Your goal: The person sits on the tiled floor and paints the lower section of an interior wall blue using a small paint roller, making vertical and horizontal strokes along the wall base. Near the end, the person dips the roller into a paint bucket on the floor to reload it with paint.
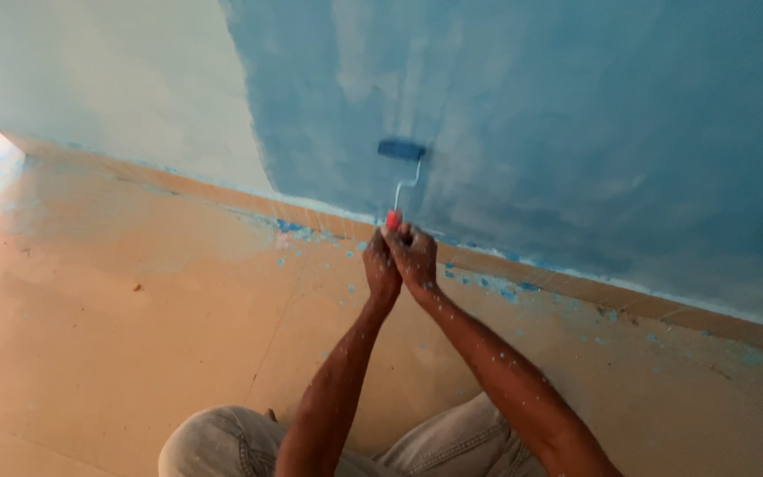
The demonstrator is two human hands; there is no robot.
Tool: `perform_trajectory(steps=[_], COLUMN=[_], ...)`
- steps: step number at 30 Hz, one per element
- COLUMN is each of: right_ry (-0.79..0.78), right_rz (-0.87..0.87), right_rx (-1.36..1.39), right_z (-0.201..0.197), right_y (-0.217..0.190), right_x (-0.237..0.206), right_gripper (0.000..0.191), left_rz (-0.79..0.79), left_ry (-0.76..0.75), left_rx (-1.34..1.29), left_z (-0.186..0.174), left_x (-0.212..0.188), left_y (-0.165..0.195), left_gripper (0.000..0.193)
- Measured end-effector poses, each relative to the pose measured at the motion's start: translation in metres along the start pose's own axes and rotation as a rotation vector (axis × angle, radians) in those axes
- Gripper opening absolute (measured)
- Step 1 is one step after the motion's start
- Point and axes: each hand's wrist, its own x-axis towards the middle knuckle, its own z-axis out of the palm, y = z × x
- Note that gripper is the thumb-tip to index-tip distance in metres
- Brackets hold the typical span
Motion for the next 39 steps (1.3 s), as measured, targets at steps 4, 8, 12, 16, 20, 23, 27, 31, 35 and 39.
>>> perform_trajectory(steps=[4,8,12,16,20,23,27,31,35,39], right_ry=[-0.024,-0.030,-0.034,-0.028,-0.068,-0.087,-0.084,-0.092,-0.103,-0.088], right_rz=[-0.032,-0.051,-0.036,-0.102,-0.045,-0.062,-0.056,-0.116,-0.123,-0.147], right_rx=[0.109,0.054,0.089,-0.012,-0.064,-0.057,-0.131,-0.158,-0.187,-0.264], right_z=[0.000,0.001,-0.001,-0.010,-0.023,-0.030,-0.035,-0.041,-0.051,-0.061], right_y=[-0.006,-0.008,-0.010,-0.013,-0.017,-0.019,-0.023,-0.033,-0.045,-0.051], right_x=[0.005,0.005,0.005,0.012,0.020,0.024,0.027,0.037,0.047,0.048], right_gripper=[0.041,0.044,0.040,0.042,0.038,0.039,0.039,0.035,0.032,0.029], left_rz=[-0.072,-0.060,-0.064,-0.035,-0.022,-0.003,-0.044,-0.086,0.012,-0.017], left_ry=[-0.004,-0.020,-0.018,0.007,0.071,0.059,0.086,0.105,0.202,0.192], left_rx=[0.063,0.009,-0.021,-0.113,-0.182,-0.378,-0.376,-0.388,-0.464,-0.576], left_z=[0.000,-0.005,-0.003,0.011,0.027,0.036,0.043,0.051,0.071,0.088], left_x=[0.007,0.008,0.008,0.007,0.013,0.018,0.011,0.017,0.031,0.019], left_y=[0.005,0.007,0.009,0.013,0.016,0.018,0.020,0.023,0.030,0.038], left_gripper=[0.033,0.037,0.037,0.037,0.036,0.033,0.035,0.032,0.033,0.034])
